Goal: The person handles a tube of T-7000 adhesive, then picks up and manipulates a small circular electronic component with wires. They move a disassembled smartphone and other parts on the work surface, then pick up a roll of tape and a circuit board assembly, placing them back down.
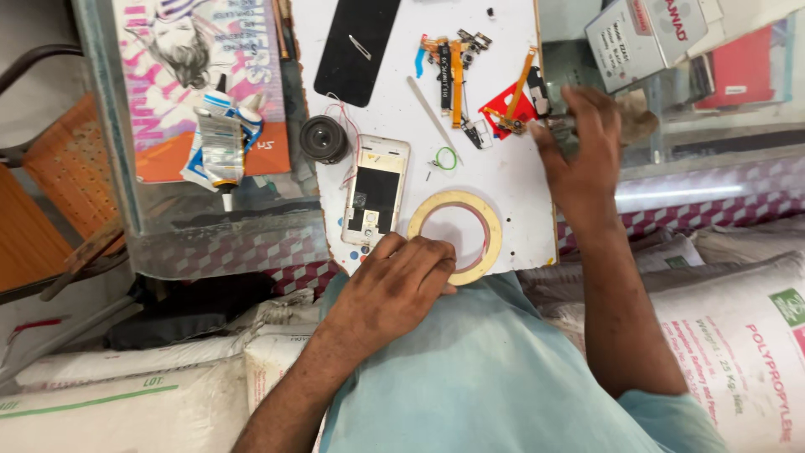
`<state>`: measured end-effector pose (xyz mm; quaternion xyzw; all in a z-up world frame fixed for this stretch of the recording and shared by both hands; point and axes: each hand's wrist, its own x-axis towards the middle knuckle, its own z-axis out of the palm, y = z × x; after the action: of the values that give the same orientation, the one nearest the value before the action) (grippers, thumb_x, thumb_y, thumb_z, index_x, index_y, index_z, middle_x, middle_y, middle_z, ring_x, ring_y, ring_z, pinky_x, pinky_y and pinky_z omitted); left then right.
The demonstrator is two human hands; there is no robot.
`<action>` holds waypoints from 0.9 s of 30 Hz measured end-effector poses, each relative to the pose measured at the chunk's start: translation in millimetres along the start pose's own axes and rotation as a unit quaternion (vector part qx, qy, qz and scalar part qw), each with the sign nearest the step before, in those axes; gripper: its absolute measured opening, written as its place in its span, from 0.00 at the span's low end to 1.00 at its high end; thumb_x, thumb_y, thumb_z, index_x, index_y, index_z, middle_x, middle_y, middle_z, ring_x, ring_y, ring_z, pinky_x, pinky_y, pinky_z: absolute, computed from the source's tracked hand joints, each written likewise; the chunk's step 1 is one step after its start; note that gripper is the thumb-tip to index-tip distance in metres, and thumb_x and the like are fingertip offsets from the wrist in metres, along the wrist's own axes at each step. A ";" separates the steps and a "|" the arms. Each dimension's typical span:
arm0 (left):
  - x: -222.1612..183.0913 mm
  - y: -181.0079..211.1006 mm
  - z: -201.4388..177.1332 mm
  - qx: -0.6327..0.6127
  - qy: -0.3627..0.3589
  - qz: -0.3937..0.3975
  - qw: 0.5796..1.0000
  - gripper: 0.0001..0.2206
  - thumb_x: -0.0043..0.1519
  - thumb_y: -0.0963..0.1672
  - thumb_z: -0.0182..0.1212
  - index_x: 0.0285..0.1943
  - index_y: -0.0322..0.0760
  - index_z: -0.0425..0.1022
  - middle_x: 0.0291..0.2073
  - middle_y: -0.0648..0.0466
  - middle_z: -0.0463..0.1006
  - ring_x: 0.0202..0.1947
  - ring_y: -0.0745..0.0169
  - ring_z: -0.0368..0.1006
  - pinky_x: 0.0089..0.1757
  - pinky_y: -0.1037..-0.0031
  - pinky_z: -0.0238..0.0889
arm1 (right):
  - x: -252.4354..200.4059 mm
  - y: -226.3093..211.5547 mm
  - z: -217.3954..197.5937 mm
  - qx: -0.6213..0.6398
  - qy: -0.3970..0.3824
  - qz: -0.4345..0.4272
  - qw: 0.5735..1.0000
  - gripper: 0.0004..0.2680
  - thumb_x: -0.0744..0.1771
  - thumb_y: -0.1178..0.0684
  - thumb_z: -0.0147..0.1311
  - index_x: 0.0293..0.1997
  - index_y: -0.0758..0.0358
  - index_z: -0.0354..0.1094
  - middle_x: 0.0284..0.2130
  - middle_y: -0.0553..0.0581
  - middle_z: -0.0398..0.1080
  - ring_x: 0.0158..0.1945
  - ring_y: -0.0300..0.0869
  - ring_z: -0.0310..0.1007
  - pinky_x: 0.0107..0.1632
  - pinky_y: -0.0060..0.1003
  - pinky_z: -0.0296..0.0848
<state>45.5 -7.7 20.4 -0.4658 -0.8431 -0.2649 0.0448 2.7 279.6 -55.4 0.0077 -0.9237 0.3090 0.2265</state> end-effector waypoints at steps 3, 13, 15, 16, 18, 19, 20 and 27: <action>1.4 2.0 14.2 0.010 -0.025 0.020 0.999 0.10 0.57 0.44 0.68 0.42 0.34 0.76 0.43 0.55 0.76 0.45 0.62 0.72 0.47 0.68 0.65 | 7.1 8.2 9.8 -0.063 -0.036 -0.009 0.997 0.19 0.67 0.57 0.69 0.61 0.73 0.67 0.57 0.68 0.65 0.60 0.58 0.61 0.61 0.53 0.63; 9.4 0.6 36.3 -0.025 -0.039 -0.033 0.998 0.15 0.52 0.47 0.70 0.41 0.35 0.78 0.44 0.54 0.77 0.48 0.58 0.72 0.47 0.64 0.66 | 4.3 26.4 18.1 0.073 -0.025 0.074 0.994 0.08 0.67 0.60 0.68 0.46 0.67 0.71 0.48 0.59 0.68 0.48 0.45 0.72 0.51 0.38 0.75; 13.9 -0.4 35.0 -0.049 -0.013 -0.054 0.997 0.15 0.53 0.48 0.71 0.43 0.35 0.77 0.45 0.53 0.77 0.49 0.57 0.73 0.47 0.64 0.66 | 5.2 31.7 18.9 0.120 -0.018 0.110 0.987 0.07 0.68 0.61 0.67 0.44 0.68 0.71 0.45 0.57 0.69 0.42 0.42 0.71 0.45 0.35 0.74; 17.2 -1.3 34.3 -0.056 -0.009 -0.070 0.996 0.14 0.55 0.47 0.71 0.44 0.35 0.78 0.45 0.53 0.77 0.49 0.58 0.74 0.46 0.64 0.66 | 5.4 34.7 19.0 0.143 -0.014 0.127 0.981 0.06 0.69 0.61 0.67 0.44 0.69 0.71 0.44 0.57 0.70 0.39 0.40 0.71 0.42 0.33 0.73; 25.1 -3.9 31.7 -0.071 0.013 -0.097 0.993 0.13 0.58 0.45 0.71 0.47 0.35 0.78 0.46 0.53 0.77 0.48 0.58 0.74 0.45 0.64 0.67 | 6.1 39.9 19.6 0.257 -0.006 0.227 0.939 0.05 0.70 0.62 0.66 0.46 0.68 0.72 0.40 0.57 0.70 0.38 0.37 0.67 0.41 0.31 0.68; 29.2 -6.5 29.8 -0.077 0.030 -0.109 0.991 0.13 0.60 0.45 0.71 0.49 0.35 0.78 0.47 0.53 0.77 0.47 0.57 0.74 0.44 0.64 0.67 | 6.3 42.1 18.1 0.312 -0.003 0.275 0.909 0.04 0.71 0.62 0.65 0.47 0.67 0.73 0.38 0.57 0.70 0.37 0.36 0.65 0.41 0.30 0.66; 34.4 -9.9 28.5 -0.084 0.048 -0.121 0.988 0.13 0.61 0.44 0.71 0.51 0.35 0.78 0.47 0.53 0.77 0.45 0.57 0.74 0.44 0.64 0.67 | 6.2 44.1 13.5 0.398 0.005 0.287 0.871 0.04 0.71 0.63 0.63 0.48 0.68 0.71 0.40 0.58 0.72 0.39 0.38 0.68 0.44 0.31 0.69; 82.5 -40.1 44.6 -0.020 0.076 -0.137 0.987 0.11 0.62 0.41 0.67 0.52 0.36 0.76 0.47 0.52 0.76 0.47 0.54 0.73 0.47 0.62 0.66 | 5.0 35.6 -29.1 0.703 -0.076 0.274 0.652 0.18 0.69 0.65 0.56 0.67 0.61 0.58 0.47 0.56 0.67 0.48 0.40 0.71 0.53 0.33 0.76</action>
<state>-25.7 59.8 -7.4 -0.3250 -0.8875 -0.3206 0.0628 4.7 325.7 -52.9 -0.0653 -0.4047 0.9120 -0.0128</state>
